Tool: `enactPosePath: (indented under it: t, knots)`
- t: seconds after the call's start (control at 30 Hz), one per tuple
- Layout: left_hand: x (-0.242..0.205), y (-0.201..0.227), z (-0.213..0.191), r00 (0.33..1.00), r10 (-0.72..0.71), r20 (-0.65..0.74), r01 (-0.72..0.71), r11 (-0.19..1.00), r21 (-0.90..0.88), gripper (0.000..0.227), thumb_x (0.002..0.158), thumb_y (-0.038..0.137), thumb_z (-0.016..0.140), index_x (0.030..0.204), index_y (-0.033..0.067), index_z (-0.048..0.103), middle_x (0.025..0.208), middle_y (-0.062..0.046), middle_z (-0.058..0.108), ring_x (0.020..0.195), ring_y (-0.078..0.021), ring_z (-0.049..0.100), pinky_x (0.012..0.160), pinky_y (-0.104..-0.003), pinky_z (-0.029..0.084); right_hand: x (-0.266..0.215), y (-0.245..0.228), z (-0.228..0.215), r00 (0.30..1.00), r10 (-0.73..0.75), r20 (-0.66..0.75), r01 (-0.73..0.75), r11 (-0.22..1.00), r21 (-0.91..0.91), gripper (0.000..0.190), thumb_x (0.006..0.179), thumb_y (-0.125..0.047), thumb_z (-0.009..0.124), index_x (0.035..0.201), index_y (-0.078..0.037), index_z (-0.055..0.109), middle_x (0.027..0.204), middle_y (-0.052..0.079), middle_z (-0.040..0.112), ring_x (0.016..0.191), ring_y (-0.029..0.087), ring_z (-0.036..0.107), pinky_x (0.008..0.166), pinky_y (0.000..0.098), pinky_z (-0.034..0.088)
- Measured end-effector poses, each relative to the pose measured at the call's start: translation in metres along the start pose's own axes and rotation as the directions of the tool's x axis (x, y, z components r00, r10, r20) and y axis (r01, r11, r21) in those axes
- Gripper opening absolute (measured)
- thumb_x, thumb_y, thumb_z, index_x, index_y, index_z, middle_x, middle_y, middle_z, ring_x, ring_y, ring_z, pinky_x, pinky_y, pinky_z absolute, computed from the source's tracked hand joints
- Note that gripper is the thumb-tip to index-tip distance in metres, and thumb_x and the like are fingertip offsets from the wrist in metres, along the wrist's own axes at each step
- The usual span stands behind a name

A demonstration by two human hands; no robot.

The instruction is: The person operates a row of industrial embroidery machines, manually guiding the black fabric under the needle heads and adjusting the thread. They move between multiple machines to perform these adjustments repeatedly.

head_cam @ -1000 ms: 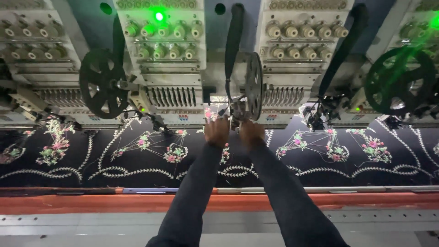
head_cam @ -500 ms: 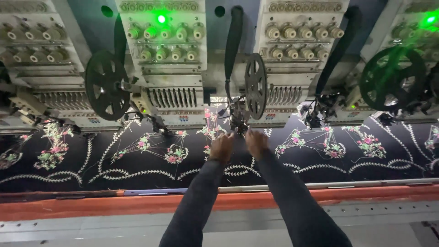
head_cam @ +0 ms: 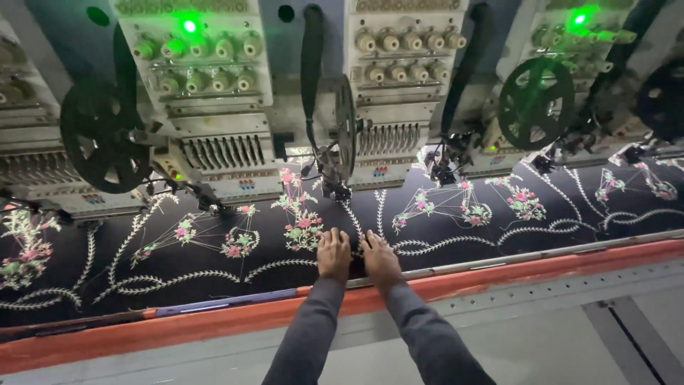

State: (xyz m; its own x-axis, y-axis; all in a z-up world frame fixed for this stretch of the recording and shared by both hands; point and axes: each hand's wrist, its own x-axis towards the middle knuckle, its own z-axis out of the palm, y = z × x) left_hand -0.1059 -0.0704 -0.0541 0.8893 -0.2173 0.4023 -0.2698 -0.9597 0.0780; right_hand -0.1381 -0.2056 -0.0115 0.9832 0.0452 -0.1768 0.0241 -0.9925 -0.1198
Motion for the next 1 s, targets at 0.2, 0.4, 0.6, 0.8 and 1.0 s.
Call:
enactPosePath:
  t: [0.2, 0.4, 0.6, 0.8, 1.0]
  knots:
    - [0.002, 0.012, 0.022, 0.99, -0.067, -0.127, 0.071, 0.997, 0.025, 0.023, 0.092, 0.014, 0.061, 0.11, 0.0105, 0.075, 0.1, -0.015, 0.064, 0.095, -0.0341, 0.062, 0.072, -0.042, 0.051, -0.002, 0.012, -0.006, 0.997, -0.073, -0.027, 0.072, 0.996, -0.048, 0.047, 0.102, -0.024, 0.06, 0.149, -0.024, 0.051, 0.163, 0.001, 0.039, 0.148, 0.02, 0.039, 0.117, 0.0372, 0.044]
    - [0.024, 0.045, 0.005, 0.964, -0.172, 0.205, 0.153, 0.983, 0.106, 0.016, 0.095, 0.024, 0.066, 0.105, 0.0148, 0.074, 0.111, -0.008, 0.057, 0.102, -0.0275, 0.058, 0.072, -0.036, 0.053, -0.02, 0.048, -0.053, 0.983, -0.183, 0.031, 0.183, 0.983, 0.015, 0.04, 0.098, -0.031, 0.065, 0.138, -0.033, 0.063, 0.155, -0.009, 0.051, 0.144, 0.016, 0.046, 0.11, 0.0354, 0.05]
    - [0.06, 0.113, 0.023, 0.959, -0.108, 0.263, 0.104, 0.994, 0.029, 0.029, 0.101, 0.042, 0.056, 0.117, 0.0222, 0.07, 0.114, -0.005, 0.065, 0.107, -0.0209, 0.065, 0.08, -0.035, 0.059, -0.009, 0.142, -0.097, 0.991, 0.035, 0.13, -0.052, 0.99, 0.133, 0.021, 0.096, -0.037, 0.06, 0.103, -0.03, 0.078, 0.108, -0.003, 0.078, 0.107, 0.023, 0.074, 0.084, 0.0406, 0.062]
    - [0.156, 0.2, -0.039, 0.85, -0.191, 0.491, 0.29, 0.948, -0.133, 0.024, 0.103, 0.037, 0.047, 0.108, 0.0266, 0.068, 0.098, -0.001, 0.076, 0.097, -0.0264, 0.077, 0.079, -0.044, 0.063, 0.037, 0.25, -0.112, 0.983, 0.08, -0.165, -0.038, 0.969, 0.246, 0.027, 0.101, -0.04, 0.053, 0.102, -0.023, 0.074, 0.102, 0.009, 0.079, 0.101, 0.033, 0.076, 0.079, 0.0459, 0.061]
    - [0.213, 0.239, -0.015, 0.994, -0.107, -0.027, 0.106, 0.993, -0.05, 0.028, 0.107, 0.037, 0.048, 0.098, 0.021, 0.068, 0.079, -0.009, 0.068, 0.078, -0.0326, 0.078, 0.064, -0.046, 0.064, 0.036, 0.263, -0.193, 0.967, 0.238, -0.088, -0.198, 0.925, 0.325, 0.027, 0.099, -0.033, 0.057, 0.123, -0.025, 0.068, 0.123, 0.007, 0.071, 0.119, 0.032, 0.068, 0.103, 0.0486, 0.054]
